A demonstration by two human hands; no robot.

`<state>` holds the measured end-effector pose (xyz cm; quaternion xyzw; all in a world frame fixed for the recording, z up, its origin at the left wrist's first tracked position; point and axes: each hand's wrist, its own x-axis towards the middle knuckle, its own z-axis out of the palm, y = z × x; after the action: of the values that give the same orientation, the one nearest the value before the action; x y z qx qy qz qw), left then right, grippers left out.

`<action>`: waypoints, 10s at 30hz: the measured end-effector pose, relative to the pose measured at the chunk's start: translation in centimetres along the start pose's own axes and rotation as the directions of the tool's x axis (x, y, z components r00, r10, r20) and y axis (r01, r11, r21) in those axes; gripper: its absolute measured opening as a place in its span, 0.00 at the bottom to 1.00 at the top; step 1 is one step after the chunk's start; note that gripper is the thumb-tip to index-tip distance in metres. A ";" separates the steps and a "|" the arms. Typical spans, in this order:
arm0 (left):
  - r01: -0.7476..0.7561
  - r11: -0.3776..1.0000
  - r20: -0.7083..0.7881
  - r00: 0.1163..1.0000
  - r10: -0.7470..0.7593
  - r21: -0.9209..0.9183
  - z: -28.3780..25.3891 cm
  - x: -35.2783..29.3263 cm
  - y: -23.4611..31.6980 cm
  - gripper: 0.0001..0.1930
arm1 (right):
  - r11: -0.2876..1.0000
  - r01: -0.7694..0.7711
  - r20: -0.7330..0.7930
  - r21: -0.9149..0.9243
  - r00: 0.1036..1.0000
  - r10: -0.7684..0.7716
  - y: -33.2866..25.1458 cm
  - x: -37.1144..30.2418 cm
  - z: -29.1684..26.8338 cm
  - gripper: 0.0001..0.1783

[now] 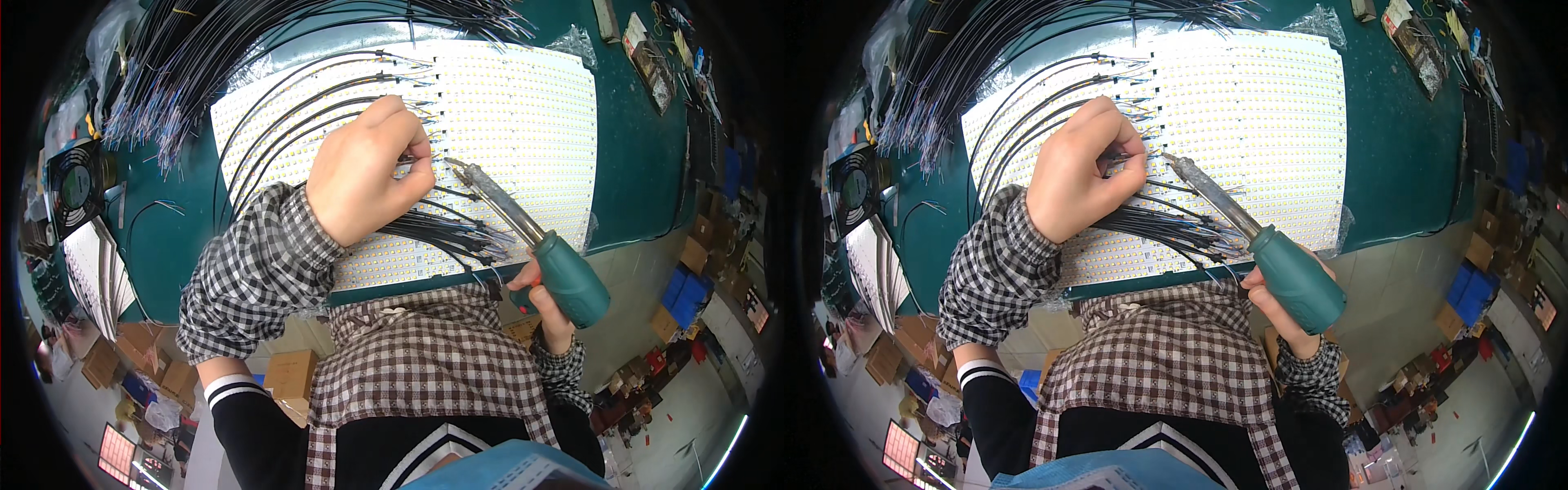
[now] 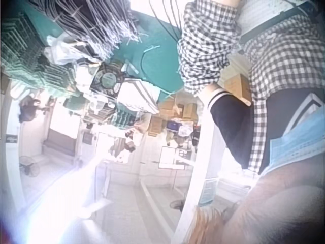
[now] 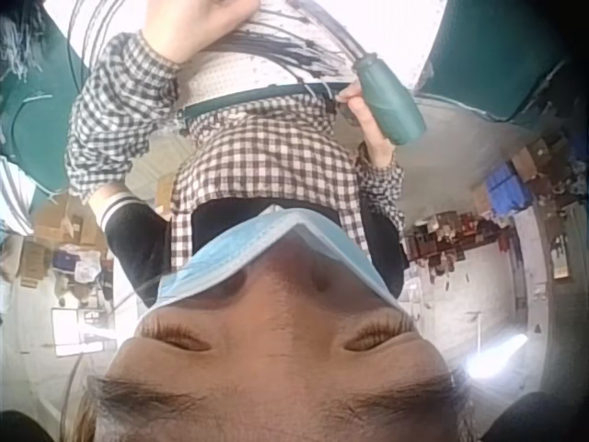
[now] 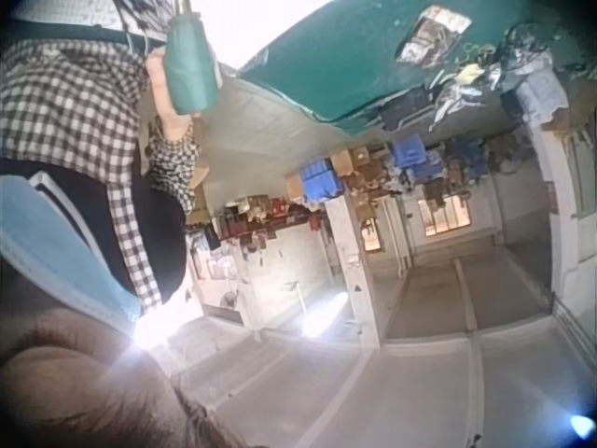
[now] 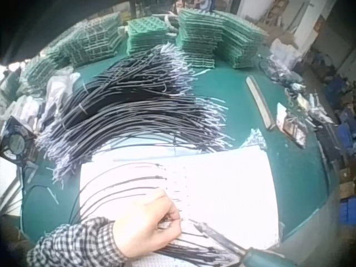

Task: The person uses a soldering iron to attach black wires to a large white LED panel. They hold the wires in place with one hand while applying heat with the other, working systematically across the panel's surface.

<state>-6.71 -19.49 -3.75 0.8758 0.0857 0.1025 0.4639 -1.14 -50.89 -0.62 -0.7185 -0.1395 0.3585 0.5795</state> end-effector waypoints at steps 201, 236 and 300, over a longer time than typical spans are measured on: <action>0.025 0.994 -0.089 0.996 -0.015 0.108 1.8 -1.7 1.5 0.07 | 1.000 -0.018 -0.009 0.018 1.000 0.018 1.1 -1.3 -0.2 0.31; 0.057 0.989 -0.077 0.996 -0.047 0.136 1.8 -1.5 1.6 0.06 | 1.000 -0.003 -0.051 0.026 0.999 0.005 1.7 -1.5 -0.3 0.32; 0.079 0.989 -0.044 0.996 -0.074 0.123 1.1 -1.6 1.6 0.06 | 0.997 -0.034 -0.042 0.073 0.998 0.037 1.5 -1.4 -0.2 0.32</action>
<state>-7.87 -21.66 -3.20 0.8969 0.1348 0.0964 0.4100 -2.32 -52.36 -1.48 -0.7070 -0.1012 0.3580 0.6014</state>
